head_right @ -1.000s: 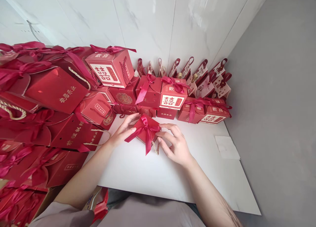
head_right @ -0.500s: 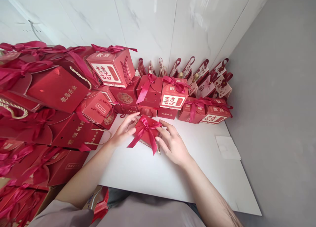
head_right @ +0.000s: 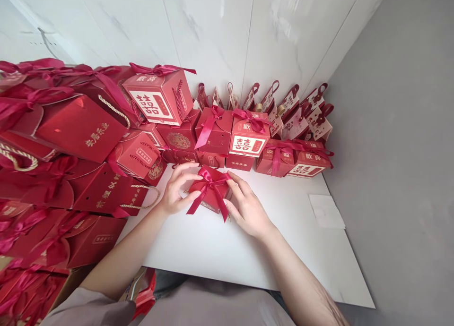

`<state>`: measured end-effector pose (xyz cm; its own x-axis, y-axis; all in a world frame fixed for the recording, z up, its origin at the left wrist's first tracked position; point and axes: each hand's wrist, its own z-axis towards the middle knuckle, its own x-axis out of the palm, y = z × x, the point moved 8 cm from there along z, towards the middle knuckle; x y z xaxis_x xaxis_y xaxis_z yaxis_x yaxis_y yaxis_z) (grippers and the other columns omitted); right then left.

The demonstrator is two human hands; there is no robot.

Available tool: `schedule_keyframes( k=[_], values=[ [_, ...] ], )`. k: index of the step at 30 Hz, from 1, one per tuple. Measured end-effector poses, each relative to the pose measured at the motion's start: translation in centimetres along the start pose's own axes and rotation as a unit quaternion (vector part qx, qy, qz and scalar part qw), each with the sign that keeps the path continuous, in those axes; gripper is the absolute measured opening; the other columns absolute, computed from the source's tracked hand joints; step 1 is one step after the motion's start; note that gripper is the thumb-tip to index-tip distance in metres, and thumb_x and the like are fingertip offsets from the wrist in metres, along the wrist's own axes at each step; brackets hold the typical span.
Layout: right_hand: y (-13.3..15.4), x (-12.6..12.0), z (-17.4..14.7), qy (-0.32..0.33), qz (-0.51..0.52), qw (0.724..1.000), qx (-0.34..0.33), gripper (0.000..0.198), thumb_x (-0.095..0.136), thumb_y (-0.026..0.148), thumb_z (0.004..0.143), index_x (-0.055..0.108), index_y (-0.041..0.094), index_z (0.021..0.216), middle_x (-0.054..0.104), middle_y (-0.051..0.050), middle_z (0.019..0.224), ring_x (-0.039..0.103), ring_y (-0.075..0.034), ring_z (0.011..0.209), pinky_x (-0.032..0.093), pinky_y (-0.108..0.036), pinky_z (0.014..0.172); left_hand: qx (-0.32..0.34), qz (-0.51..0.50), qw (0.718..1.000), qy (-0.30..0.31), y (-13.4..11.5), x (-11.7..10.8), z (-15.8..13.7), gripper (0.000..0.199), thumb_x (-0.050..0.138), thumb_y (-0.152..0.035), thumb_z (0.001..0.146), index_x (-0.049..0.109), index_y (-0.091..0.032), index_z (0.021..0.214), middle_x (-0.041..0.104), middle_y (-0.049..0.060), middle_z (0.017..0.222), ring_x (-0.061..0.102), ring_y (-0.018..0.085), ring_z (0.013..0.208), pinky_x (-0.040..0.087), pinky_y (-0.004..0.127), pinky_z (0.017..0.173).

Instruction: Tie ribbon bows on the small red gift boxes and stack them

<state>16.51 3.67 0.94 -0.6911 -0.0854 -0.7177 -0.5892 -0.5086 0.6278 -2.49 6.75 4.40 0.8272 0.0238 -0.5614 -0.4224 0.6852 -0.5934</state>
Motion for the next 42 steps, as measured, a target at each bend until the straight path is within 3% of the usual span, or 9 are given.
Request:
schedule_keyframes(
  k=[10, 18, 20, 30, 37, 42],
  values=[
    [0.4, 0.2, 0.1, 0.004, -0.007, 1.000, -0.014, 0.055, 0.042, 0.039, 0.099, 0.025, 0.027, 0.150, 0.030, -0.011, 0.155, 0.034, -0.026, 0.140, 0.038, -0.047, 0.114, 0.050, 0.132, 0.990, 0.028, -1.3, 0.5, 0.0, 0.048, 0.054, -0.024, 0.082, 0.057, -0.024, 0.130, 0.049, 0.011, 0.139, 0.046, 0.031, 0.130, 0.039, 0.052, 0.109],
    [0.5, 0.1, 0.1, 0.001, -0.008, 1.000, -0.011, 0.051, 0.043, 0.039, 0.100, 0.030, 0.026, 0.148, 0.031, -0.012, 0.154, 0.038, -0.028, 0.138, 0.040, -0.050, 0.112, 0.033, 0.198, 0.980, 0.019, -1.6, 0.2, 0.0, 0.038, 0.057, -0.028, 0.080, 0.060, -0.019, 0.117, 0.051, 0.014, 0.138, 0.047, 0.032, 0.130, 0.040, 0.050, 0.108],
    [0.5, 0.1, 0.1, 0.000, -0.007, 1.000, -0.009, 0.051, 0.043, 0.039, 0.100, 0.031, 0.026, 0.147, 0.031, -0.012, 0.154, 0.038, -0.028, 0.138, 0.040, -0.050, 0.112, 0.024, 0.201, 0.979, 0.025, -1.5, 0.2, 0.1, 0.035, 0.057, -0.028, 0.081, 0.061, -0.018, 0.115, 0.051, 0.014, 0.138, 0.047, 0.031, 0.130, 0.040, 0.049, 0.108],
    [0.4, 0.3, 0.0, 0.014, -0.010, 1.000, -0.003, 0.049, 0.042, 0.040, 0.100, 0.034, 0.025, 0.146, 0.030, -0.011, 0.155, 0.039, -0.027, 0.137, 0.040, -0.046, 0.112, 0.039, 0.158, 0.984, 0.072, -1.7, 0.9, 0.1, 0.051, 0.048, -0.018, 0.086, 0.051, -0.021, 0.137, 0.041, 0.012, 0.148, 0.043, 0.029, 0.134, 0.038, 0.047, 0.111],
    [0.5, 0.2, 0.2, 0.015, -0.005, 1.000, 0.000, 0.047, 0.042, 0.040, 0.100, 0.036, 0.024, 0.144, 0.033, -0.012, 0.153, 0.042, -0.026, 0.135, 0.042, -0.046, 0.111, 0.035, 0.168, 0.984, 0.042, -1.6, 0.5, 0.0, 0.041, 0.053, -0.023, 0.084, 0.058, -0.020, 0.125, 0.049, 0.013, 0.141, 0.049, 0.030, 0.128, 0.043, 0.048, 0.107],
    [0.8, 0.2, 0.2, 0.011, -0.008, 1.000, -0.010, 0.048, 0.043, 0.040, 0.099, 0.035, 0.025, 0.144, 0.035, -0.012, 0.152, 0.042, -0.027, 0.136, 0.042, -0.048, 0.110, 0.036, 0.164, 0.980, 0.103, -1.4, 1.3, 0.0, 0.047, 0.046, -0.019, 0.086, 0.053, -0.018, 0.132, 0.038, 0.013, 0.153, 0.036, 0.031, 0.140, 0.036, 0.051, 0.113]
  ],
)
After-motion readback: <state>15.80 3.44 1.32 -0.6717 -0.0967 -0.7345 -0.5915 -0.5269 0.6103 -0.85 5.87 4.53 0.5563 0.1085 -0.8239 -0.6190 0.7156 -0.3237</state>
